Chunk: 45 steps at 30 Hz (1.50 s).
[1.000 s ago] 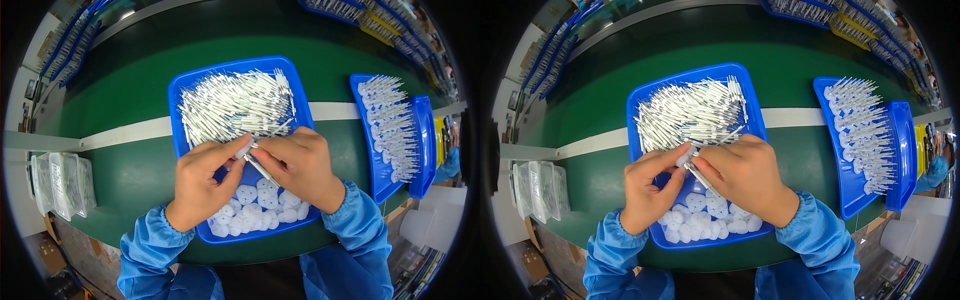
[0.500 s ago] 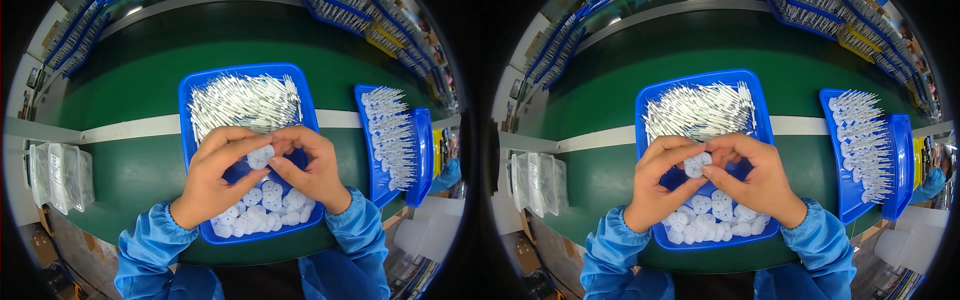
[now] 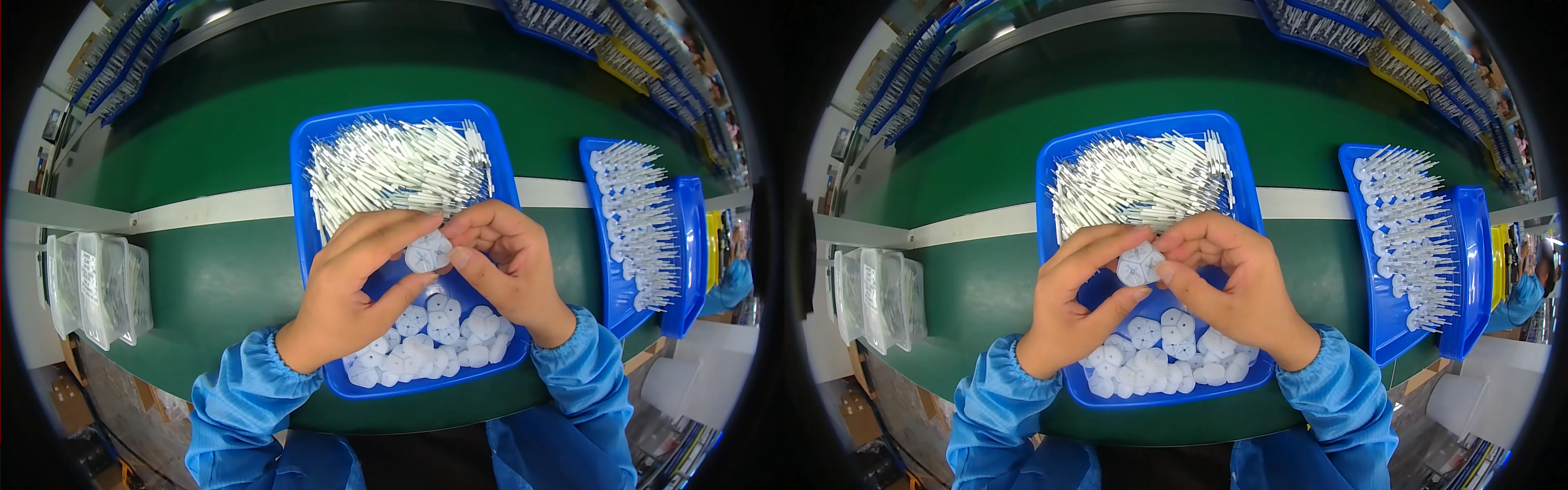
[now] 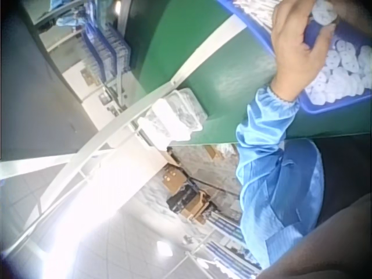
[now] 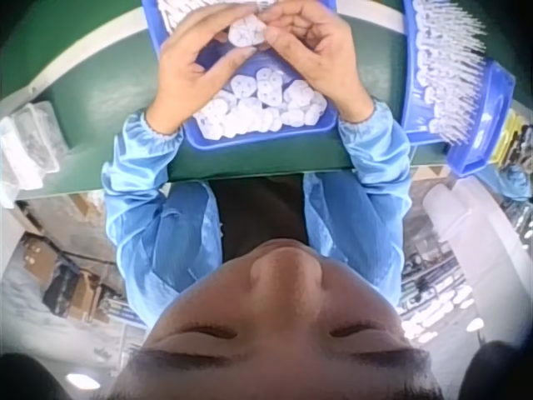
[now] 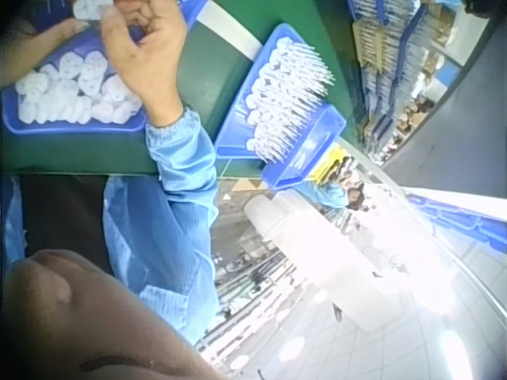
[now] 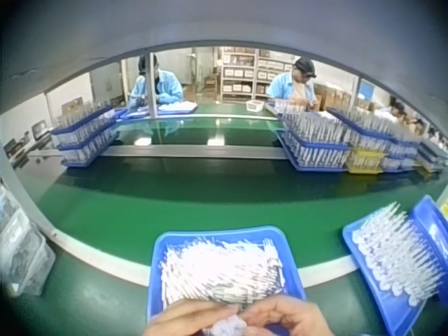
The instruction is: The person inserts white sticks into small white plastic holders one by one. They pick up a holder and a stick, insert the stick into the holder, and place the completed unit into a blue tray. The process is repetitive and performed by hand.
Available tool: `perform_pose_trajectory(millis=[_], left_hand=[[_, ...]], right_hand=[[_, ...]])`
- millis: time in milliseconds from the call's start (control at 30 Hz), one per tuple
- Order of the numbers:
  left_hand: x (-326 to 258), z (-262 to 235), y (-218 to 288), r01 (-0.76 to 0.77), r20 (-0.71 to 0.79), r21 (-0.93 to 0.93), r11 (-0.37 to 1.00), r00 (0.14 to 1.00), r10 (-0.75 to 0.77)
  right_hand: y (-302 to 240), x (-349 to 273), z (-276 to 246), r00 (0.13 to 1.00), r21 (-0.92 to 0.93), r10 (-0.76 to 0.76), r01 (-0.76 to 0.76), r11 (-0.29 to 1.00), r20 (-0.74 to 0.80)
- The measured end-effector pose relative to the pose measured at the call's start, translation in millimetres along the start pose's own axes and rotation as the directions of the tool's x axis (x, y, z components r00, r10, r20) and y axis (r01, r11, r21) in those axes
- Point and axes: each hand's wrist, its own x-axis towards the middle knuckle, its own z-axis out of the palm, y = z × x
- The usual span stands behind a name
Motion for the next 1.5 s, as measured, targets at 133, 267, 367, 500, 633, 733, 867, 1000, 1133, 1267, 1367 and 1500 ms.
perform_pose_trajectory(millis=[133,267,367,500,633,733,867,1000,1133,1267,1367,1500], left_hand=[[1.2,1.5,-2.9,-0.046,0.012,0.028,0.999,0.999,0.046],[1.2,2.4,-1.2,-0.072,0.016,0.098,0.993,0.997,0.071],[1.4,1.8,-1.9,-0.118,0.011,0.141,0.983,0.993,0.118],[0.5,4.0,0.7,-0.152,0.003,0.208,0.966,0.988,0.155],[-2.1,1.5,4.2,-0.160,0.038,0.260,0.952,0.987,0.156],[-10.2,-2.9,14.1,-0.010,0.030,0.221,0.975,1.000,0.003],[-21.5,-1.6,15.0,0.121,0.098,0.276,0.953,0.983,-0.153],[-22.2,-4.1,17.6,0.046,0.216,0.394,0.918,0.966,-0.141],[-18.7,-7.5,16.1,0.015,0.196,0.397,0.918,0.975,-0.101],[-6.0,-1.4,8.9,-0.020,0.152,0.368,0.929,0.988,-0.039],[8.0,7.0,0.7,-0.076,0.204,0.361,0.929,0.979,0.001],[23.8,14.1,-1.4,-0.088,0.289,0.371,0.925,0.957,-0.025]], right_hand=[[-4.9,2.1,3.4,0.990,0.084,0.131,-0.128,0.988,-0.041],[-4.8,1.3,0.6,0.993,0.097,0.118,-0.117,0.988,-0.001],[-5.1,-7.1,1.1,0.998,-0.025,0.051,-0.050,0.998,0.030],[-8.9,-12.5,4.2,0.996,0.052,0.084,-0.084,0.995,-0.003],[-9.6,-9.7,-9.4,0.997,-0.164,0.050,-0.040,0.986,0.056],[-17.5,-12.5,-11.0,0.989,-0.510,-0.046,0.112,0.853,0.140],[-7.6,-12.6,-15.5,0.868,-0.833,-0.276,0.482,0.270,0.413],[-18.4,-13.3,-17.0,0.889,-0.874,-0.243,0.438,0.209,0.388],[-27.5,-18.8,-19.0,0.936,-0.868,-0.192,0.346,0.355,0.294],[-18.8,-15.2,-16.8,0.942,-0.860,-0.208,0.328,0.390,0.264],[-12.2,-15.1,-18.4,0.936,-0.854,-0.223,0.342,0.393,0.272],[-7.7,-17.8,-22.7,0.944,-0.862,-0.212,0.318,0.394,0.252]])
